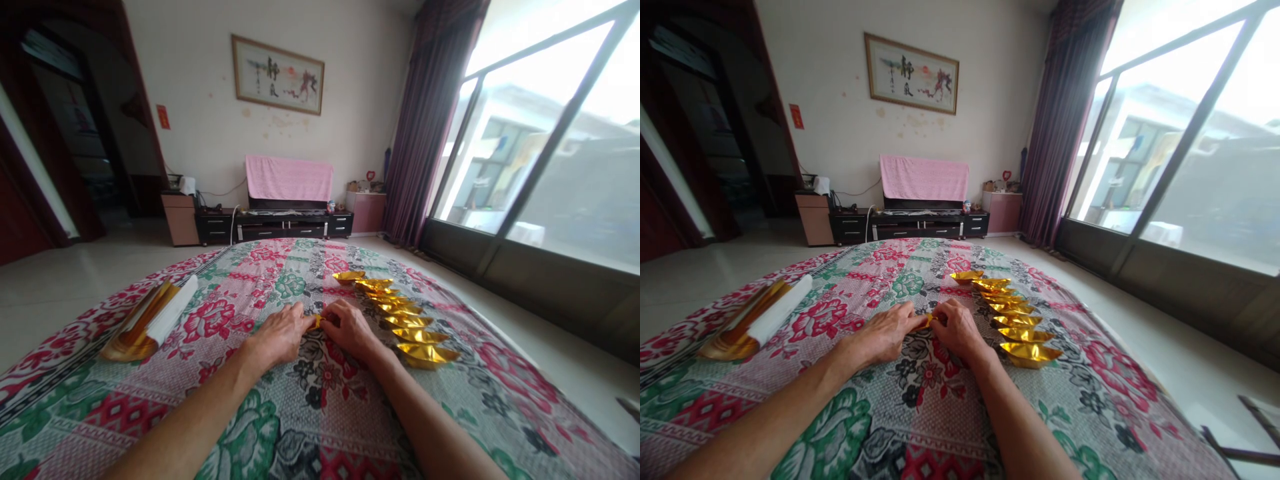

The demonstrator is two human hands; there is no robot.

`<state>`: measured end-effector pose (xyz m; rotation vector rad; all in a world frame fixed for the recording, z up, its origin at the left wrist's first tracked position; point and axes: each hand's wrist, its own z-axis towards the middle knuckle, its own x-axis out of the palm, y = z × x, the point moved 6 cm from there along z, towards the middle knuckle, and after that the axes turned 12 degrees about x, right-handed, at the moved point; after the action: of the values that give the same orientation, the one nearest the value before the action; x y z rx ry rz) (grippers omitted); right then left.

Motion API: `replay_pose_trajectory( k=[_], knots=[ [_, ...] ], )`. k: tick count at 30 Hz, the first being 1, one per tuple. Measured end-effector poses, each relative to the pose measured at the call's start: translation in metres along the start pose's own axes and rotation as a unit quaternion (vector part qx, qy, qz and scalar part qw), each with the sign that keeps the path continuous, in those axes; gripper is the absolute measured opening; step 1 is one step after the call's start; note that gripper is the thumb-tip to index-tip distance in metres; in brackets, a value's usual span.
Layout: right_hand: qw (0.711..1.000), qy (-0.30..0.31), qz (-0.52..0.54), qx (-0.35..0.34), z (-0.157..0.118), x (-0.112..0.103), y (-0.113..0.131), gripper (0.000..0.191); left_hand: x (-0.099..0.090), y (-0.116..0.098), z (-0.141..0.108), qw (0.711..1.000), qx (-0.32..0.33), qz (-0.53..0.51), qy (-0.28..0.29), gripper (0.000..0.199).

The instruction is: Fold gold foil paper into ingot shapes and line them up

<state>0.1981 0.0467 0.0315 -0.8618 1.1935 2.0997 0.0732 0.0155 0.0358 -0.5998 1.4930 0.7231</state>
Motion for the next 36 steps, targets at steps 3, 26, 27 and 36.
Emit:
replay_pose_trajectory(
  k=[3, 26, 27, 36],
  knots=[
    [1.000, 0.012, 0.009, 0.007, 0.002, 0.001, 0.000, 0.007, 0.001, 0.000, 0.000, 1.000, -0.002, 0.001, 0.003, 0.045],
    [0.996, 0.052, 0.071, 0.020, 0.014, -0.001, -0.017, 0.019, 0.003, 0.003, 0.000, 1.000, 0.006, 0.001, -0.012, 0.048],
    [0.996, 0.049, 0.073, 0.020, 0.014, -0.001, -0.017, 0.018, 0.002, 0.003, 0.000, 1.000, 0.006, 0.000, -0.016, 0.047],
    [0.994, 0.015, 0.082, 0.076, 0.012, -0.007, -0.023, 0.030, 0.002, 0.003, -0.001, 1.000, 0.004, -0.009, -0.027, 0.044]
  ],
)
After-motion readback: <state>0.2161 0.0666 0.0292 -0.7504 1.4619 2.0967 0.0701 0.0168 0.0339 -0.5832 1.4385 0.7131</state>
